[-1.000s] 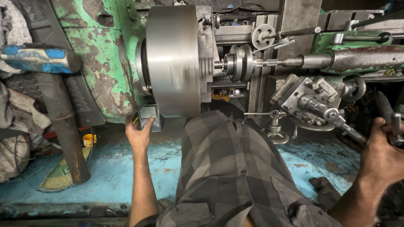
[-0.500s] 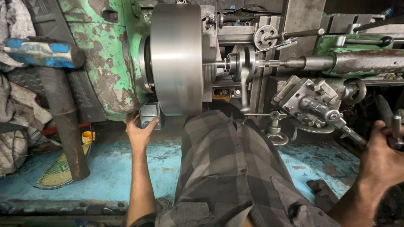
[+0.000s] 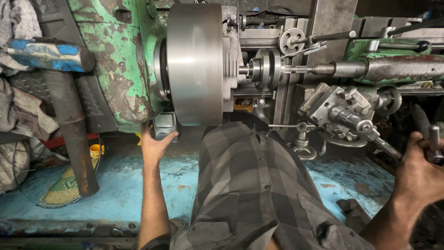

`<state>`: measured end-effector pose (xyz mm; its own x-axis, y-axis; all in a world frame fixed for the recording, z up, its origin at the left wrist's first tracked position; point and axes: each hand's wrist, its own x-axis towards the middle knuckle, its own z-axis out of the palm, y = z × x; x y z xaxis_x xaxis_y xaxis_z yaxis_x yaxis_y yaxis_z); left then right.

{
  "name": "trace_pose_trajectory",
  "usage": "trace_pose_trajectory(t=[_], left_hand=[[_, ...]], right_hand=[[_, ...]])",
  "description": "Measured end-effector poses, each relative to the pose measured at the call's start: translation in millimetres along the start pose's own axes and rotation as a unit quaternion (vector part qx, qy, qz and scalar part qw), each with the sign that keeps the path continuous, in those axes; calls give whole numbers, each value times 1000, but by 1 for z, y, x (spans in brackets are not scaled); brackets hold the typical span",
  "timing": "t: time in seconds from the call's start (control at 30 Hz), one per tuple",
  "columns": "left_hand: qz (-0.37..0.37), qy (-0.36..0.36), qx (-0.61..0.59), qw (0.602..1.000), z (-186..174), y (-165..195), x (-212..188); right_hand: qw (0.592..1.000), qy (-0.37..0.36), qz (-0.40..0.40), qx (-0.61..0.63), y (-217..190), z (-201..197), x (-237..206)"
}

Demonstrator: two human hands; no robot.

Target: The person operates a metal lathe, securing a stepped metal workpiece in the chuck and tightening it with a wrench. They engage the spindle to spin the part, adjust the tailstock and carriage, tap the setup with a hammer, and wipe the workpiece and machine with a cloth.

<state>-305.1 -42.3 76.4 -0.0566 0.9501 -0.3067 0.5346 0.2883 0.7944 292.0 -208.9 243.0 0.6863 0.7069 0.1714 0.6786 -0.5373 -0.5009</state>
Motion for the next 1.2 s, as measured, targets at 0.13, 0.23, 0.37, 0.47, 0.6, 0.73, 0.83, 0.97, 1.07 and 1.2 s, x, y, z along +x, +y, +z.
trace_pose_trajectory(t=[0.13,0.23,0.37,0.47,0.6,0.73,0.83,0.97,1.07,1.2], left_hand=[[0,-2,26,1000,-1,3,1],[-12,-1,2,1000,0,4,2],[27,27,79,996,1,2,1],[25,54,96,994,10,0,-6],[11,109,208,972,42,0,-23],[3,128,264,956,59,-1,-30],[60,155,278,946,59,2,-27],[46,134,312,939,53,15,-24],[93,118,350,925,54,31,-25],[215,-4,140,966,83,61,-35]], right_hand=[[999,7,13,33,-6,1,1],[1000,6,14,11,-10,2,2],[1000,6,12,-4,-11,2,0],[1000,9,3,-10,-9,2,-1],[999,20,-31,-38,-3,4,0],[999,32,12,-3,-2,6,0],[999,34,19,-13,-7,5,-2],[988,51,-107,-95,-21,4,-1],[982,54,-132,-122,-30,4,0],[991,43,-97,-83,-37,4,-2]])
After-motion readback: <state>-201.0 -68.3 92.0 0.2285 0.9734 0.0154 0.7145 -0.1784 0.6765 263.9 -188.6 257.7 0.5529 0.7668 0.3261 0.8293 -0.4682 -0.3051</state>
